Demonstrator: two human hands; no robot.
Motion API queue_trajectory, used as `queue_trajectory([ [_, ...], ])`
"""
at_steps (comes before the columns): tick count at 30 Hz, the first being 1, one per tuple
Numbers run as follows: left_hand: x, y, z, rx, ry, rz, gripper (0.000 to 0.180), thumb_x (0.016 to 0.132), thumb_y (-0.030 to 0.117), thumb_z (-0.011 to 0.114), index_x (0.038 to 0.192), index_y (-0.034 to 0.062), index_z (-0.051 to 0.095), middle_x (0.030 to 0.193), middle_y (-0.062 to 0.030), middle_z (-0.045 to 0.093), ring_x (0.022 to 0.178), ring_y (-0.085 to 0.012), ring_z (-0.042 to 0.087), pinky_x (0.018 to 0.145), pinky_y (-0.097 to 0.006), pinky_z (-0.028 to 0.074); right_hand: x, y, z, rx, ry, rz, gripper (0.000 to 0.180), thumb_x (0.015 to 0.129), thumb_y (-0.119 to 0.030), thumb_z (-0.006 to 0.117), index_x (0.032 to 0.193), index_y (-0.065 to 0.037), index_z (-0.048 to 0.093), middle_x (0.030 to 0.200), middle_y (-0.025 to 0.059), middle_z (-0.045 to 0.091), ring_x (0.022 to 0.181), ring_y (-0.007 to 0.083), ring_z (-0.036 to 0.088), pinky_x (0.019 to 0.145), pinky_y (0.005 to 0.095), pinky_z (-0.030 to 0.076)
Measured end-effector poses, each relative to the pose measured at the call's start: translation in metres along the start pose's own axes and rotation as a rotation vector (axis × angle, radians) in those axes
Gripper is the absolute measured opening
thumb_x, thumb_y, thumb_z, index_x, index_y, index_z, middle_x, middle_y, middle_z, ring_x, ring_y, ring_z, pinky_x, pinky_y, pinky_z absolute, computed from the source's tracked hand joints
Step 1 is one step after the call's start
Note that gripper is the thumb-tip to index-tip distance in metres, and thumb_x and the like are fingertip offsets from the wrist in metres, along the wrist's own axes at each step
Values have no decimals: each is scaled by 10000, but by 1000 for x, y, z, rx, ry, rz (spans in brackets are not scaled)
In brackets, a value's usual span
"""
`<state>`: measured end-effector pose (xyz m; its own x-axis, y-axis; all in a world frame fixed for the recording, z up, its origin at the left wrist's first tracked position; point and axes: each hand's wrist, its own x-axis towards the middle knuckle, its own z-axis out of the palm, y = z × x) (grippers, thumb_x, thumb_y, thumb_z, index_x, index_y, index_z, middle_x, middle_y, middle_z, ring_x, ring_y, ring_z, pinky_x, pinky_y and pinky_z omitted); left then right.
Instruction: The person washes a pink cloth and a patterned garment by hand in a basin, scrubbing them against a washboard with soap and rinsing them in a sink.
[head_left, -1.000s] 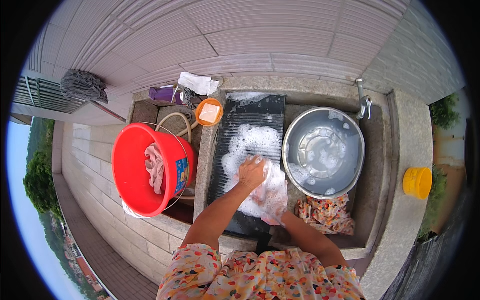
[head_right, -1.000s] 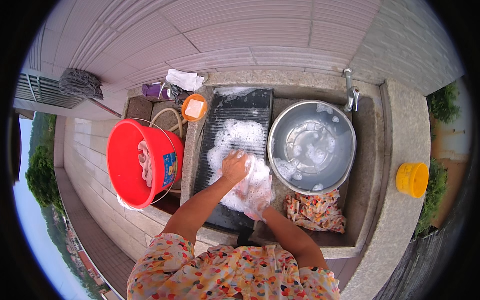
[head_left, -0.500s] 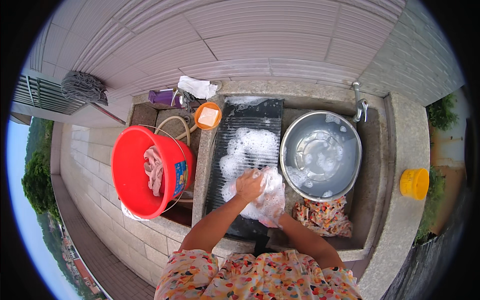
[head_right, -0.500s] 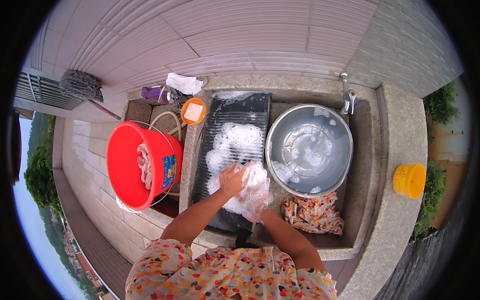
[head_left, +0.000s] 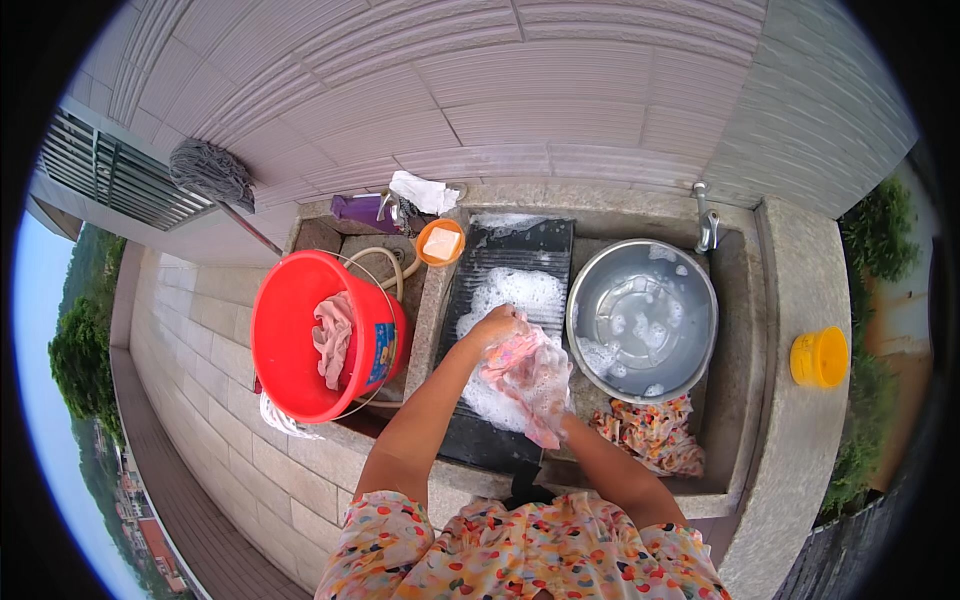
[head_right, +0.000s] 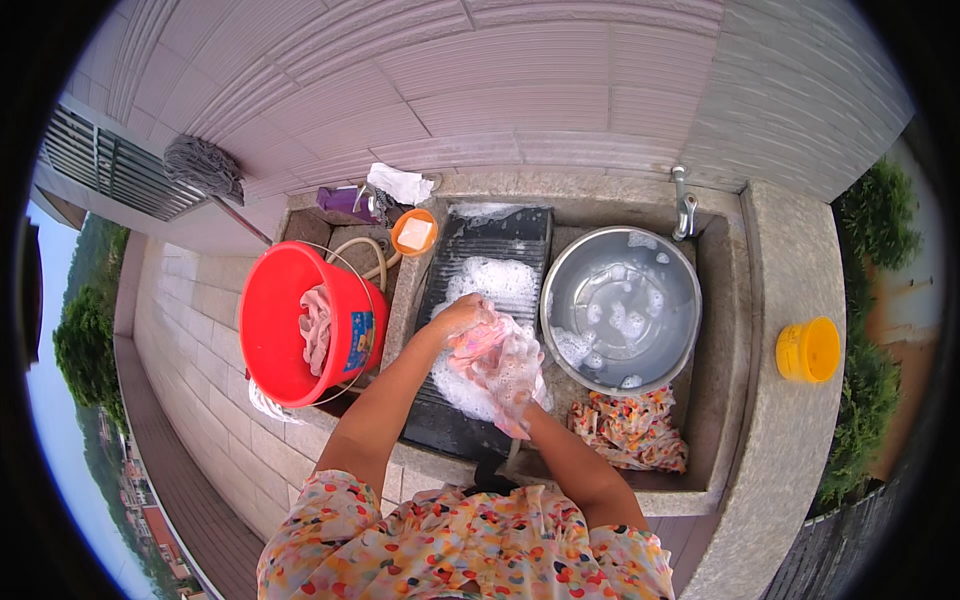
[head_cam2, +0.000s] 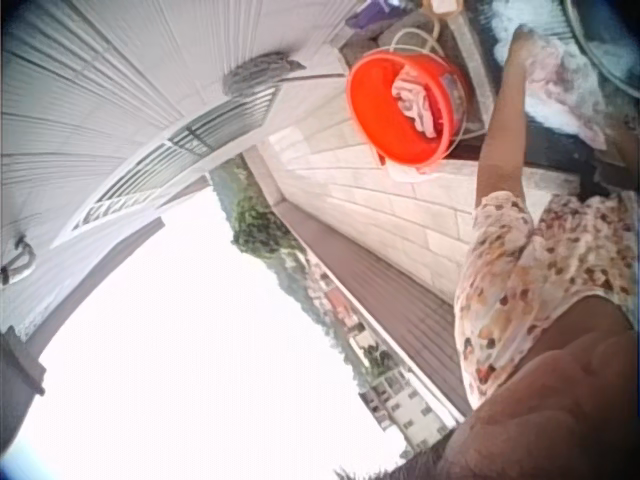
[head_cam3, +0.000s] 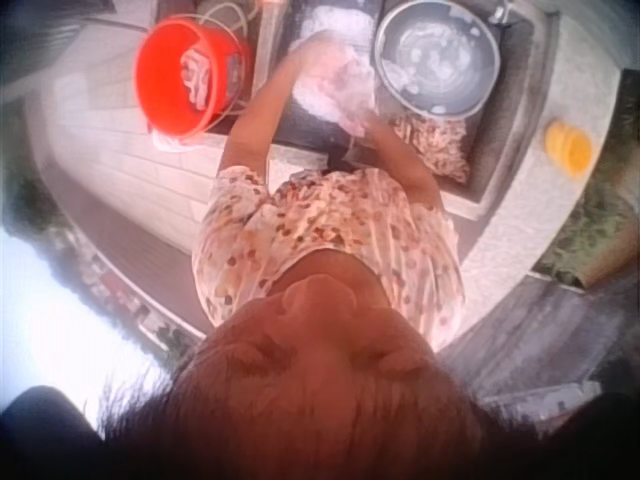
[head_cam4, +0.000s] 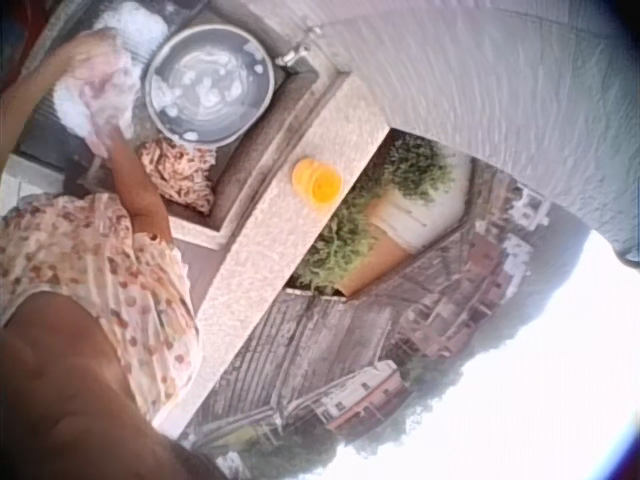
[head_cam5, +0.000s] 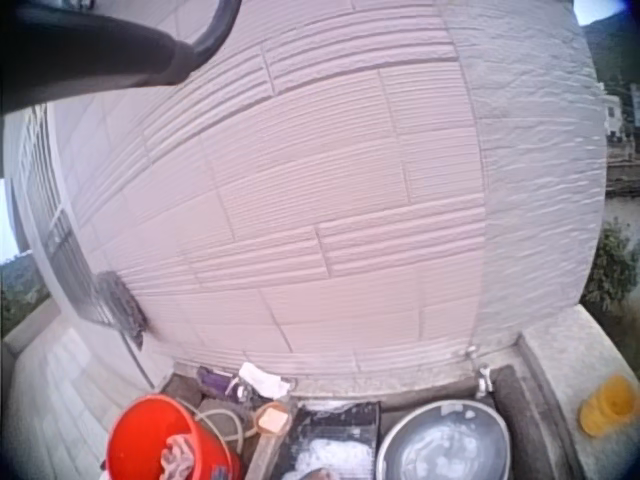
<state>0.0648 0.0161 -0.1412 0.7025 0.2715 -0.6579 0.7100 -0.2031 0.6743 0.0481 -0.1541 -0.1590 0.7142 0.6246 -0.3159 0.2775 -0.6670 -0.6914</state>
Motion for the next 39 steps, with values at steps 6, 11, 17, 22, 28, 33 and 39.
queue_trajectory([
  [6,-77,54,9,-544,-147,79,141,726,56,634,824,18,541,777,-52,556,696,-139,571,607,-263,475,-21,-7,-25,715,296,-120,625,595,-141,765,1123,-23,452,1033,107,535,923,188,556,768,319,470],
  [11,-118,129,14,-847,-178,344,96,763,57,622,812,7,555,778,-57,574,709,-145,592,637,-268,490,-41,1,-105,750,530,-443,359,636,-113,662,941,7,515,888,169,553,806,344,546,713,382,450],
  [17,-92,170,42,-995,131,548,116,807,86,622,742,45,536,698,-44,573,603,-151,592,539,-291,499,-33,34,-195,9,961,-777,233,555,-32,621,771,-38,537,805,125,534,730,340,508,669,436,403],
  [22,3,113,101,-788,212,394,98,857,139,562,857,53,515,729,-52,572,546,-145,585,377,-280,490,-17,122,-181,-154,878,-300,150,637,-68,624,749,-94,529,783,116,534,724,328,526,634,439,405],
  [28,75,37,162,285,281,208,368,708,232,666,999,51,532,879,-192,634,818,-339,618,693,-428,478,1,191,-117,-51,648,-6,374,734,-121,608,1079,-30,495,1018,204,516,963,367,505,798,431,422],
  [33,76,39,196,593,245,258,324,730,196,603,1010,45,542,902,-207,623,861,-391,594,737,-459,475,48,162,-92,-87,504,70,644,810,-399,543,1331,-70,353,1316,277,325,1225,421,313,984,464,310],
  [39,91,30,198,1000,14,345,171,771,103,518,896,32,611,868,-182,642,834,-336,626,714,-427,501,83,205,-67,-138,253,348,616,797,-466,530,1243,-46,467,1136,242,522,1040,390,515,889,468,394],
])
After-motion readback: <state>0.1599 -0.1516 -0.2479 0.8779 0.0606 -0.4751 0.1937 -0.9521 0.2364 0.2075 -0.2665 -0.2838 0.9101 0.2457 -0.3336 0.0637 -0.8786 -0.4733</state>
